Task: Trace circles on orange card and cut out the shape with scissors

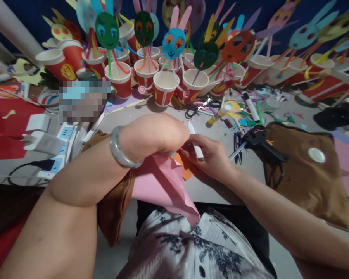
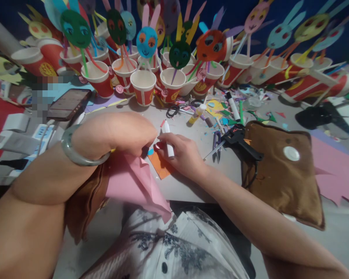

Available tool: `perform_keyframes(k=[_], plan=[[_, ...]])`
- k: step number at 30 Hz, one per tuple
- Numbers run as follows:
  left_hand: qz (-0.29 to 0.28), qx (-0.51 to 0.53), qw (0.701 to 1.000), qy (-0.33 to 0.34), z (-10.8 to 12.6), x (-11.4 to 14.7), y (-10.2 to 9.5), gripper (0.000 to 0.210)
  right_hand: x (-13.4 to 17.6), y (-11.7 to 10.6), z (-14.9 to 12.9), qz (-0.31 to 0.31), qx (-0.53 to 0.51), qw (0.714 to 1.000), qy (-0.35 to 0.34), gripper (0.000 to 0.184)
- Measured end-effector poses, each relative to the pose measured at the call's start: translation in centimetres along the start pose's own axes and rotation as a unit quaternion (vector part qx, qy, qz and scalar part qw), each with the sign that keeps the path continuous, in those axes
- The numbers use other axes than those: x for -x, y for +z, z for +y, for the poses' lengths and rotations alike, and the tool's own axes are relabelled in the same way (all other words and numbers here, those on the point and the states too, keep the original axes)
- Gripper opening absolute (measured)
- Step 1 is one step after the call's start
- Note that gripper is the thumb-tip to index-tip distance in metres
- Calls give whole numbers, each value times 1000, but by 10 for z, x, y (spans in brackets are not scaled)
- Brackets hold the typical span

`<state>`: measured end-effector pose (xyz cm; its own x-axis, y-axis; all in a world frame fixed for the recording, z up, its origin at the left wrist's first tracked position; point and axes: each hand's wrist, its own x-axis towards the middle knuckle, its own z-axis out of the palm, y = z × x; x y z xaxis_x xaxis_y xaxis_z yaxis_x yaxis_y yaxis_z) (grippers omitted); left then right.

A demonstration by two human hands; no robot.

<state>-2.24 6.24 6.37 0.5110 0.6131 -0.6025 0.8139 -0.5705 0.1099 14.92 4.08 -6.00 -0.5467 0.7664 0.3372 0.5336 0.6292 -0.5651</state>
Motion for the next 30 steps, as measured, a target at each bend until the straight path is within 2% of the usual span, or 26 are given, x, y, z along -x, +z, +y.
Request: perform_keyframes(k=[1,3,9,15,20,24,28,30], plan=[[-22,-35,999,-17,1,3,-2,25,0,0,0,1,1,1000,-1,14],[-30,-65,997,-18,2,7,-6,26,0,1,1,3,3,1000,-1,14],[-9,-59,998,28,-1,9,-6,25,1,3,2,-1,-2,1000,7,11],[-16,-36,998,57,-4,7,-5,38,3,3,7,-18,12,999,33,10],[-43,-38,998,38,3,6,-9,32,4,4,9,-22,8,999,31,17],[-44,-55,997,33,5,4,-8,26,2,3,6,-28,-6,999,33,21],[-37,-64,996,55,1,3,-4,21,2,-11,1,-46,-36,997,43,37],[-32,-66,995,69,-2,3,-2,22,4,-22,-3,-36,-55,996,55,43]])
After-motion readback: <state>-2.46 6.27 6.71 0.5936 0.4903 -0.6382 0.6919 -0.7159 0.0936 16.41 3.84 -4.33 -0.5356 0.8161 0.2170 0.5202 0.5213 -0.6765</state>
